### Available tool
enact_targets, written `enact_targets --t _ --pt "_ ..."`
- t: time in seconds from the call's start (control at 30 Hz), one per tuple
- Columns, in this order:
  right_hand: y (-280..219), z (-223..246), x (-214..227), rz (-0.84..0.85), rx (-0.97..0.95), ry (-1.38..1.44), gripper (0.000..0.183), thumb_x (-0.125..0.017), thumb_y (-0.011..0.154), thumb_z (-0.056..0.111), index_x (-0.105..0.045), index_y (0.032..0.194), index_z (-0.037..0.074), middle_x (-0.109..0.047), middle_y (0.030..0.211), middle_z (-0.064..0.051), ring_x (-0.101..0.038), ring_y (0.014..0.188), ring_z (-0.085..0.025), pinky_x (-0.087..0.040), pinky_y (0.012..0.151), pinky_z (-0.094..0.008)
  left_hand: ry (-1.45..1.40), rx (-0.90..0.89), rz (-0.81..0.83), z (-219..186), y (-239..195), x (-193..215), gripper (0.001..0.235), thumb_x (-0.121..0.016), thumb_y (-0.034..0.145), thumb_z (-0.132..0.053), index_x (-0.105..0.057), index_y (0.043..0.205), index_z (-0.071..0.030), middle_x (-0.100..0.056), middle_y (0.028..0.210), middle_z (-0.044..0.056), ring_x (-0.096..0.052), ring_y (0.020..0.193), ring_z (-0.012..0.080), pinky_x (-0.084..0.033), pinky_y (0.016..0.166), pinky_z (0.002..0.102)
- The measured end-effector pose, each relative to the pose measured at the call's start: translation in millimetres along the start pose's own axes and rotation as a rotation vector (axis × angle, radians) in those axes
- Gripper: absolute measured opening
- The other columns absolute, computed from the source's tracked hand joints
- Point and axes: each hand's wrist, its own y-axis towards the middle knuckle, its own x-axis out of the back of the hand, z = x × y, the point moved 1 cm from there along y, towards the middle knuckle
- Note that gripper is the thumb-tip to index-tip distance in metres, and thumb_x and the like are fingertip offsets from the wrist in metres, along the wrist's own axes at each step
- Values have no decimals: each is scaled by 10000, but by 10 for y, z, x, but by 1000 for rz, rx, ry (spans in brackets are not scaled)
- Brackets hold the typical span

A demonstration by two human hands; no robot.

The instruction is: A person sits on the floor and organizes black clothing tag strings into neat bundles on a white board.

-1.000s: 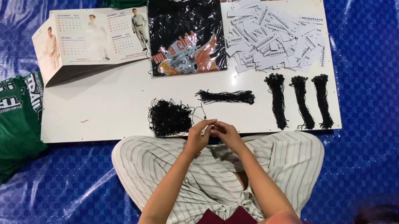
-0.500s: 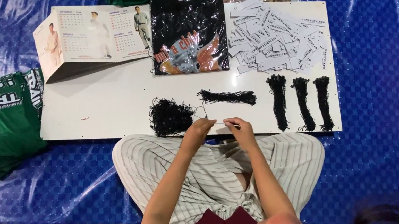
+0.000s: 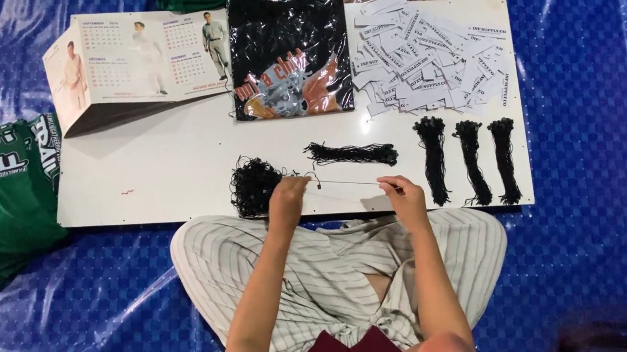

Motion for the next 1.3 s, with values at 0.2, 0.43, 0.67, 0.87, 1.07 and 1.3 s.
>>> enact_targets --t 0.2,0.43,0.67,0.87,1.07,1.3 --pt "-52 36 7 55 -21 0 149 -697 1015 194 -811 1061 110 -762 879 -89 -687 780 -174 -546 688 -311 -27 24 -65 -60 113 331 115 -739 931 -69 -746 1033 -123 -700 873 26 -688 882 165 -577 792 247" --pt "-41 34 41 29 -66 -15 137 -732 987 203 -802 1057 108 -771 887 -99 -679 781 -164 -550 701 -326 69 -28 -19 32 52 99 74 -765 917 -156 -740 987 -153 -698 809 26 -670 830 169 -566 713 267" --pt "-102 -46 82 79 -86 -37 149 -748 981 232 -810 1049 114 -778 893 -116 -691 776 -184 -558 706 -332 198 180 325 242 -112 -229 299 -702 911 -468 -649 1043 -205 -657 935 22 -617 911 208 -528 754 329" --pt "-244 -167 238 127 -127 -78 151 -746 975 221 -820 1052 114 -787 897 -129 -716 788 -219 -568 703 -355 132 290 218 254 -121 -15 221 -773 895 -251 -608 1000 -147 -599 993 63 -620 950 252 -541 774 344" --pt "-310 -295 264 149 -161 -60 171 -728 996 235 -815 1079 113 -788 943 -136 -727 835 -244 -583 752 -375 -246 494 80 97 53 415 57 -749 958 -157 -723 1004 -137 -696 955 56 -680 911 204 -571 826 291" --pt "-331 -276 81 145 -198 -12 165 -711 1009 213 -812 1093 112 -785 968 -138 -714 859 -224 -575 752 -375 -327 724 10 145 63 315 104 -660 1022 -138 -650 1121 -106 -610 1050 79 -687 884 236 -629 747 362"
